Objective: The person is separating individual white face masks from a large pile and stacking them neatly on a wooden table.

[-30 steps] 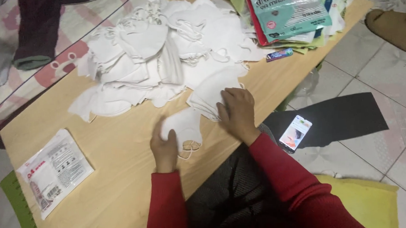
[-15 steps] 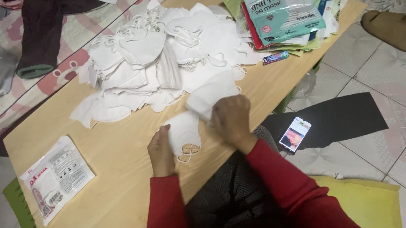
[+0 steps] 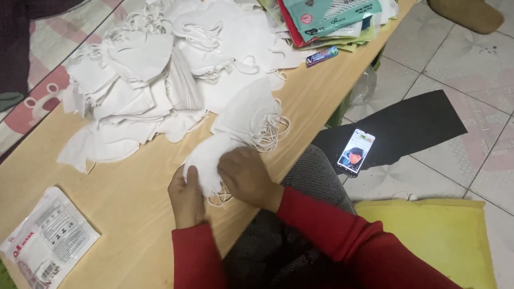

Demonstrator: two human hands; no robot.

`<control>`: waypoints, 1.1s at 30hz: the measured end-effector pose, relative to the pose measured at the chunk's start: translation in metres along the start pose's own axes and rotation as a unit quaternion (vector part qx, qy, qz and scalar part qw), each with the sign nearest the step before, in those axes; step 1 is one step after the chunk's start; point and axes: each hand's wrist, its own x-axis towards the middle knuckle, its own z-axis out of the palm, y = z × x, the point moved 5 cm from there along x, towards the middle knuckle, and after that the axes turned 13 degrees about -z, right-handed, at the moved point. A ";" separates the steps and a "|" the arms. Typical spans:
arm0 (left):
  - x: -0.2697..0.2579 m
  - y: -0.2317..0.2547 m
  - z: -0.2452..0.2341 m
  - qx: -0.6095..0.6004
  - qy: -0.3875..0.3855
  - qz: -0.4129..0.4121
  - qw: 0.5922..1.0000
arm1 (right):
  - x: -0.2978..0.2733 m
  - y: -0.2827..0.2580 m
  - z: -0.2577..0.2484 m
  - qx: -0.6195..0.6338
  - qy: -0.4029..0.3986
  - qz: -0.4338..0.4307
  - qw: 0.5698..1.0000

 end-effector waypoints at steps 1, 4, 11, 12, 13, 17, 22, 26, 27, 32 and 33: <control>-0.002 0.002 0.000 0.040 0.019 0.012 0.999 | 0.000 0.004 -0.004 0.000 0.015 -0.001 1.000; -0.014 0.017 0.006 0.096 0.050 0.061 0.992 | 0.017 0.019 -0.047 -0.063 -0.022 0.084 0.994; -0.037 0.043 0.018 0.131 0.056 0.144 0.979 | 0.008 0.060 -0.043 -0.082 -0.068 0.178 0.978; -0.029 0.032 0.014 0.137 0.052 0.118 0.982 | 0.007 0.061 -0.042 -0.080 -0.060 0.173 0.980; -0.021 0.020 0.009 0.143 0.049 0.093 0.984 | 0.006 0.063 -0.041 -0.079 -0.052 0.168 0.981; -0.024 0.023 0.008 0.124 0.050 0.076 0.988 | 0.006 0.065 -0.046 -0.079 -0.027 0.177 0.981; -0.033 0.034 0.015 0.092 0.050 0.061 0.993 | 0.009 0.041 -0.058 -0.082 0.022 0.111 0.990; -0.018 0.025 0.007 0.062 0.036 0.053 0.996 | -0.001 0.024 -0.031 -0.064 0.061 0.056 0.995; -0.019 0.025 0.009 0.044 0.017 0.046 0.998 | -0.002 0.017 -0.025 -0.032 0.073 0.032 0.996; 0.008 -0.009 -0.004 -0.030 -0.047 0.030 0.998 | -0.008 -0.004 -0.006 0.011 0.092 -0.034 0.995; 0.007 -0.007 -0.002 -0.040 -0.047 0.027 0.998 | -0.007 -0.007 -0.006 0.037 0.092 -0.039 0.994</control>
